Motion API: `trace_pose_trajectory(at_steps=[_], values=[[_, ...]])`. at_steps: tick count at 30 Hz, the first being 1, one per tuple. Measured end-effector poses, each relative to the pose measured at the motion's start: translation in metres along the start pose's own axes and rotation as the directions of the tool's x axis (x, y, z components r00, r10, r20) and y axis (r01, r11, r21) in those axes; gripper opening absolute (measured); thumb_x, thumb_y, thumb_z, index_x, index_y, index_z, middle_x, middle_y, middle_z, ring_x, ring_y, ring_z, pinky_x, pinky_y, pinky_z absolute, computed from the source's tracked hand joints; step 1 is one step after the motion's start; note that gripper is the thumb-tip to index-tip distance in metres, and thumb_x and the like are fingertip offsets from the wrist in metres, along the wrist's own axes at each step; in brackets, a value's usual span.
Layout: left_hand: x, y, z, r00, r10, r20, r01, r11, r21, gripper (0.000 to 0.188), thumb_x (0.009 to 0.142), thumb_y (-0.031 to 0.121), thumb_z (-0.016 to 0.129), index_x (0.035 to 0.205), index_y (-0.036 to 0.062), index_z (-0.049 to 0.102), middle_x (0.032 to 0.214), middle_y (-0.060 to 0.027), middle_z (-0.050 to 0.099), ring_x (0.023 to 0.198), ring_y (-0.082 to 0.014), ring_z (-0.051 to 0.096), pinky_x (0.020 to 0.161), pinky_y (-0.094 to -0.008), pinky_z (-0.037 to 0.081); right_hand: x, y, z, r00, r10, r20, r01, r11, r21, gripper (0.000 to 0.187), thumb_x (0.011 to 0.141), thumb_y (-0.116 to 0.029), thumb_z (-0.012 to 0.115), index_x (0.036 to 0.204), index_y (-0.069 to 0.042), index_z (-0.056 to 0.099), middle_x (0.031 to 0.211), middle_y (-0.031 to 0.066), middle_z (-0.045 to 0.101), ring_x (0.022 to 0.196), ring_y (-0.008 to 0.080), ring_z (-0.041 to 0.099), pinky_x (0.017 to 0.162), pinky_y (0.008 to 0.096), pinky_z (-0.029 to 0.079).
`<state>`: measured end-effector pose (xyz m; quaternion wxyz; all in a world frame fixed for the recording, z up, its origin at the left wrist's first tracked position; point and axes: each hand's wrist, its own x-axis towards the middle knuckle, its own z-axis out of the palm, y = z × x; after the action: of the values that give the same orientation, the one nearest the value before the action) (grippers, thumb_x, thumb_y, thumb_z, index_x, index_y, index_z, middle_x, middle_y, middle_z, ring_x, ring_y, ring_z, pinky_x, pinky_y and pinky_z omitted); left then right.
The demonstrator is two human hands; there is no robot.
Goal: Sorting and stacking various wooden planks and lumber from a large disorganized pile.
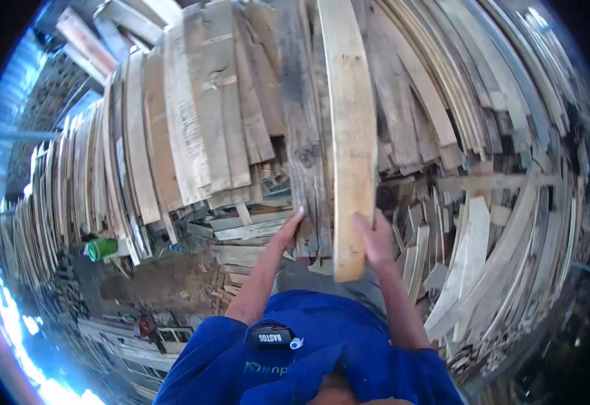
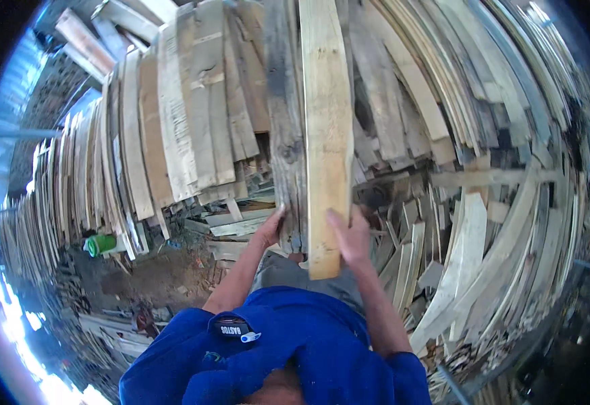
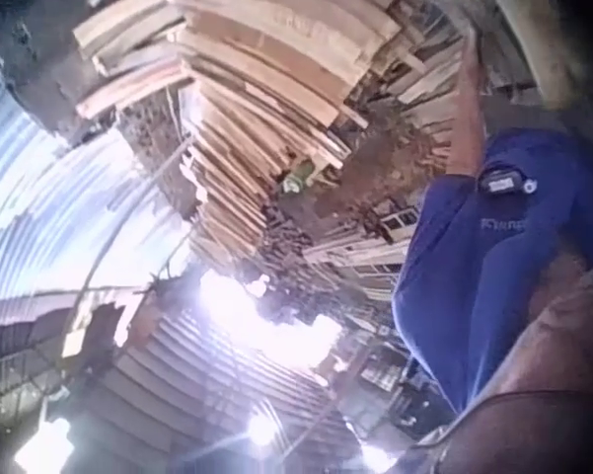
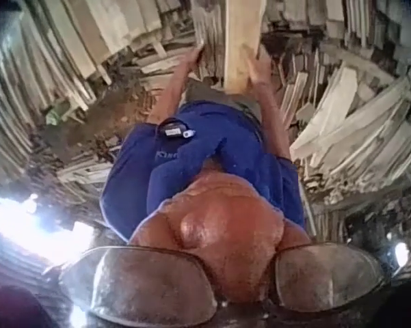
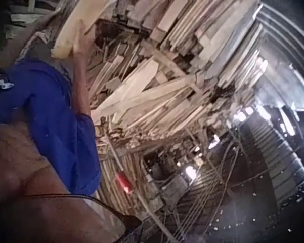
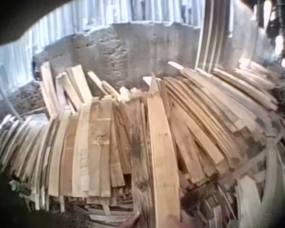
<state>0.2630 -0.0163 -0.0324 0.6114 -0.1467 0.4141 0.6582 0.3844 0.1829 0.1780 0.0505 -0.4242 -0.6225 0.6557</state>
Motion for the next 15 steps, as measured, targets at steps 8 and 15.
trace_pose_trajectory(at_steps=[8, 15], values=[[-0.04, 0.017, 0.043, 0.997, -0.04, 0.07, 0.043, 0.998, -0.051, 0.06, 0.088, 0.041, 0.074, 0.133, 0.005, 0.059, 0.118, -0.0128, 0.07, 0.102, -0.0259, 0.07, 0.089, -0.0422, 0.058, 0.02, 0.107, 0.077, 0.966, -0.122, 0.227, 0.169, 0.964, -0.203, 0.106, 0.08, -0.029, 0.08, 0.156, 0.004, 0.014, 0.146, 0.0283, 0.04, 0.135, 0.0363, 0.042, 0.112, 0.0415, 0.035], [-0.072, 0.028, 0.024, 0.953, 0.28, -0.119, -0.221, 0.906, 0.361, 0.077, 0.074, 0.038, 0.086, 0.134, -0.0017, 0.058, 0.121, -0.0156, 0.068, 0.104, -0.0252, 0.067, 0.092, -0.0354, 0.053, 0.0, 0.06, 0.082, 0.837, 0.011, 0.546, 0.03, 0.997, -0.067, 0.076, 0.096, -0.016, 0.065, 0.156, 0.0, 0.02, 0.15, 0.0184, 0.039, 0.136, 0.026, 0.042, 0.11, 0.0342, 0.036]])
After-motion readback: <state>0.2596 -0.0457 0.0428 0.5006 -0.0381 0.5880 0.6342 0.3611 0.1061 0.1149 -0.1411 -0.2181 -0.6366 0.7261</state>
